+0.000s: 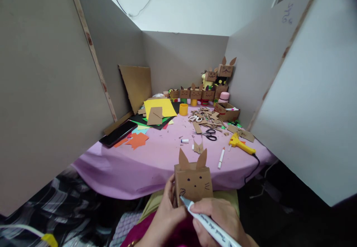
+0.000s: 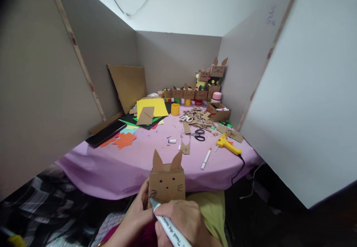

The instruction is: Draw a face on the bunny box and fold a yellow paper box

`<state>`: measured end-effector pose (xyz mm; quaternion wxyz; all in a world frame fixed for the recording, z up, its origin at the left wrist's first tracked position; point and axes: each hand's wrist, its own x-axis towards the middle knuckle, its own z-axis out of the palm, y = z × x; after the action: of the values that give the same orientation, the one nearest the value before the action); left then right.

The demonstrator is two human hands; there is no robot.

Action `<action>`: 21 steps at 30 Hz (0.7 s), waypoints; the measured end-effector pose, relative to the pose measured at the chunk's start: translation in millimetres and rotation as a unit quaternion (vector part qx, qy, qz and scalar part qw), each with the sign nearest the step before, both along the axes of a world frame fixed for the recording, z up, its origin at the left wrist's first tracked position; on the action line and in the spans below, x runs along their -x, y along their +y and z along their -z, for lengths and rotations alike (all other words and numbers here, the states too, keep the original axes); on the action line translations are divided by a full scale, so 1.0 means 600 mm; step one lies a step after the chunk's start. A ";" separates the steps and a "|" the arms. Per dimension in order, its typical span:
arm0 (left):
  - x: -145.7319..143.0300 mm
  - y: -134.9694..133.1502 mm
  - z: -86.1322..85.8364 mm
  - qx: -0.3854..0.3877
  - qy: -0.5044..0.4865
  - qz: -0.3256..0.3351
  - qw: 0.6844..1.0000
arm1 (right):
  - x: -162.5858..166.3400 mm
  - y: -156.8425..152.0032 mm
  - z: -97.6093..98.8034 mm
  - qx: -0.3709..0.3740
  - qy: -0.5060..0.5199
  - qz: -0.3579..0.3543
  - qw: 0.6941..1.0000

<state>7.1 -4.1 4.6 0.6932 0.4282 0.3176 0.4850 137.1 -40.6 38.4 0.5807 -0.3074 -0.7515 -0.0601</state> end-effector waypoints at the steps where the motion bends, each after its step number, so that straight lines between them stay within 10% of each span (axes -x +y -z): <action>1: 0.000 0.000 0.002 0.000 -0.002 -0.002 1.000 | 0.000 0.000 0.000 0.000 -0.001 -0.004 1.000; 21: 0.002 -0.001 -0.003 0.001 0.002 0.019 1.000 | -0.008 -0.005 -0.011 -0.017 0.007 0.026 0.999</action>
<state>6.0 -4.4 6.3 0.7016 0.4347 0.3114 0.4710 142.0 -43.5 44.9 0.5892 -0.3178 -0.7379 -0.0856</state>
